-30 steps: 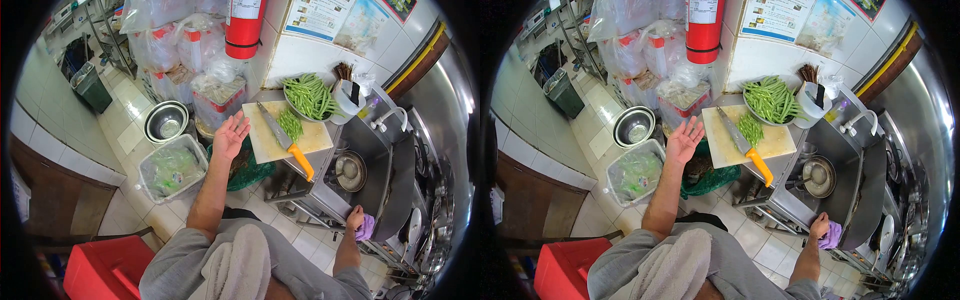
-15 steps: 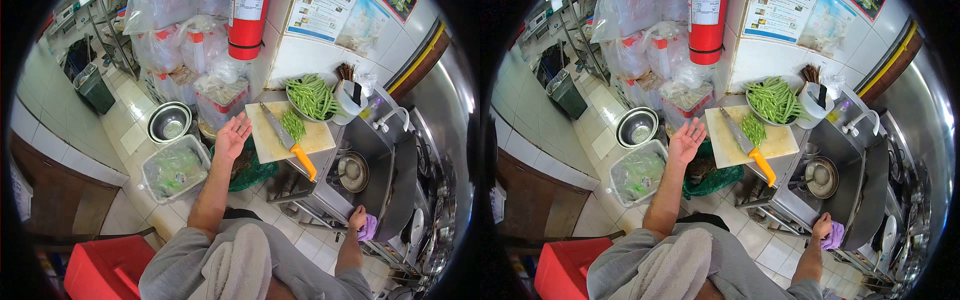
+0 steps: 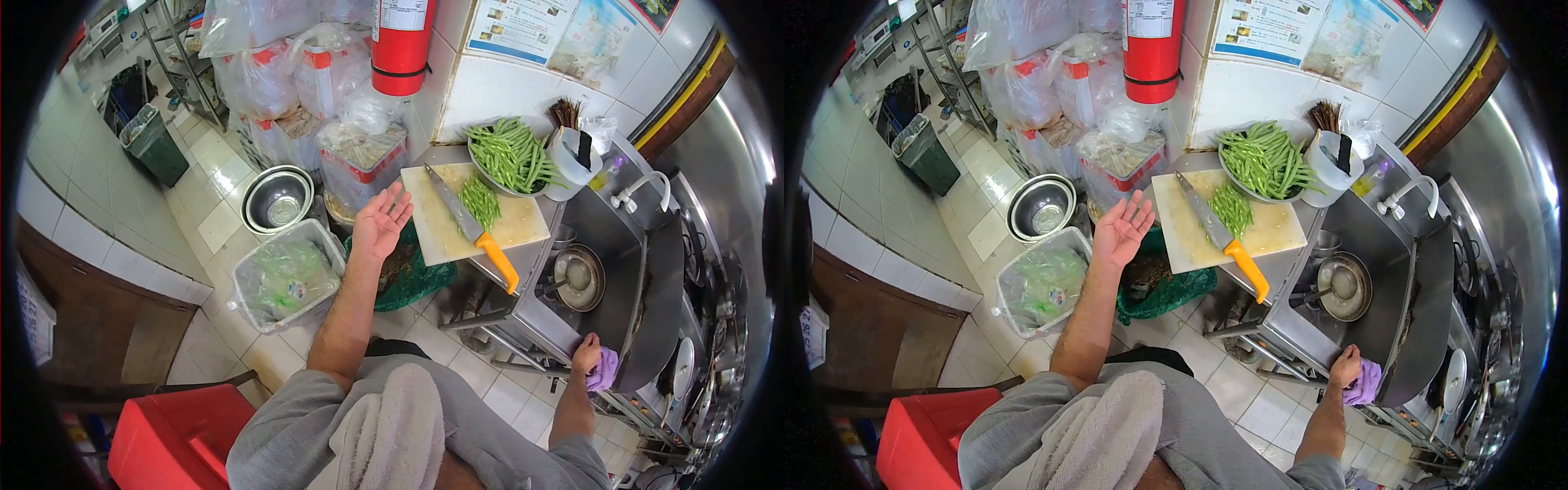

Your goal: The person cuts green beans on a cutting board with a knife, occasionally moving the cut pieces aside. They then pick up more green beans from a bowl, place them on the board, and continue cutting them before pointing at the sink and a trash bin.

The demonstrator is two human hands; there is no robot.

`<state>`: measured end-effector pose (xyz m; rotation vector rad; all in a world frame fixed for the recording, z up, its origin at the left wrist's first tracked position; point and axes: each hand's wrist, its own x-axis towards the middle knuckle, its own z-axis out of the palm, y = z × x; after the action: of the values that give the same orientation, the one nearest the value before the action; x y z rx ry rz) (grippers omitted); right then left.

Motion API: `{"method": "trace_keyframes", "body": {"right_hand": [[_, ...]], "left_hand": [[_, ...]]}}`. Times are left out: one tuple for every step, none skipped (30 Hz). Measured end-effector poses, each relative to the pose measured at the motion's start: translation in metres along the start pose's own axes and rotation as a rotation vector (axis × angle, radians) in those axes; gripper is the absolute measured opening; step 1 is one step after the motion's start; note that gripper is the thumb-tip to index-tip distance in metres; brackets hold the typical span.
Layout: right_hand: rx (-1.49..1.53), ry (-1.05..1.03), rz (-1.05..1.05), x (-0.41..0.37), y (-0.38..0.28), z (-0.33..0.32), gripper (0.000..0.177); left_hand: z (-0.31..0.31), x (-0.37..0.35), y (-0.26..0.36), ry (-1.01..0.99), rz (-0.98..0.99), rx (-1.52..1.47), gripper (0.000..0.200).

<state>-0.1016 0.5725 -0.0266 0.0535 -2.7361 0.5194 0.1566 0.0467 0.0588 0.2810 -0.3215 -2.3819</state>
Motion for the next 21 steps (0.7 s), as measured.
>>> {"method": "trace_keyframes", "body": {"right_hand": [[0.0,0.0,0.0,0.0,0.001,0.001,0.03],[0.004,0.005,-0.001,0.001,0.003,0.002,0.03],[0.009,0.009,-0.002,0.001,0.004,0.003,0.031],[0.009,0.009,-0.002,0.001,0.005,0.003,0.031],[-0.002,0.007,-0.004,0.001,0.005,0.003,0.031],[-0.013,0.004,-0.006,0.002,0.005,0.003,0.031],[-0.013,0.004,-0.006,0.002,0.006,0.005,0.031],[-0.004,0.01,-0.016,0.003,0.008,0.006,0.031],[0.004,0.016,-0.025,0.003,0.008,0.006,0.031],[0.003,0.016,-0.027,0.003,0.008,0.006,0.031],[-0.005,0.01,-0.03,0.003,0.008,0.005,0.031],[-0.012,0.003,-0.032,0.002,0.007,0.004,0.031],[-0.012,0.003,-0.032,0.002,0.009,0.006,0.031],[-0.007,0.012,-0.048,0.003,0.012,0.008,0.031],[-0.002,0.022,-0.064,0.003,0.01,0.006,0.03],[-0.002,0.021,-0.065,0.002,0.007,0.004,0.03],[-0.02,0.013,-0.047,0.001,0.003,0.002,0.03],[-0.038,0.004,-0.029,0.0,-0.001,-0.001,0.03],[-0.038,0.004,-0.029,0.0,0.0,0.0,0.03],[-0.035,0.014,-0.04,0.001,0.002,0.001,0.03],[-0.032,0.024,-0.05,0.001,0.004,0.002,0.03]], "left_hand": [[-0.001,0.001,-0.001,0.012,0.002,-0.005,0.024],[-0.002,0.002,-0.001,0.024,0.005,-0.011,0.025],[-0.003,0.002,-0.001,0.024,0.005,-0.011,0.025],[-0.003,0.002,-0.001,0.023,0.006,-0.008,0.025],[-0.003,0.003,-0.001,0.023,0.008,-0.006,0.025],[-0.004,0.003,-0.002,0.023,0.008,-0.007,0.025],[-0.005,0.004,-0.002,0.021,0.009,-0.007,0.024],[-0.006,0.004,-0.002,0.019,0.01,-0.007,0.023],[-0.006,0.004,-0.002,0.02,0.01,-0.008,0.023],[-0.006,0.004,-0.001,0.017,0.009,-0.009,0.023],[-0.006,0.004,-0.001,0.015,0.009,-0.01,0.022],[-0.007,0.004,-0.001,0.016,0.01,-0.01,0.022],[-0.007,0.003,-0.001,0.021,0.009,-0.014,0.022],[-0.007,0.004,-0.001,0.024,0.007,-0.019,0.021],[-0.008,0.004,-0.002,0.024,0.007,-0.02,0.021],[-0.009,0.005,-0.001,0.015,0.001,-0.028,0.018],[-0.01,0.005,-0.001,0.006,-0.005,-0.037,0.014],[-0.01,0.004,-0.001,0.007,-0.004,-0.037,0.014],[-0.01,0.004,-0.001,0.013,-0.002,-0.035,0.012],[-0.01,0.004,-0.001,0.018,0.0,-0.032,0.011],[-0.01,0.004,-0.001,0.019,-0.001,-0.032,0.011]]}}
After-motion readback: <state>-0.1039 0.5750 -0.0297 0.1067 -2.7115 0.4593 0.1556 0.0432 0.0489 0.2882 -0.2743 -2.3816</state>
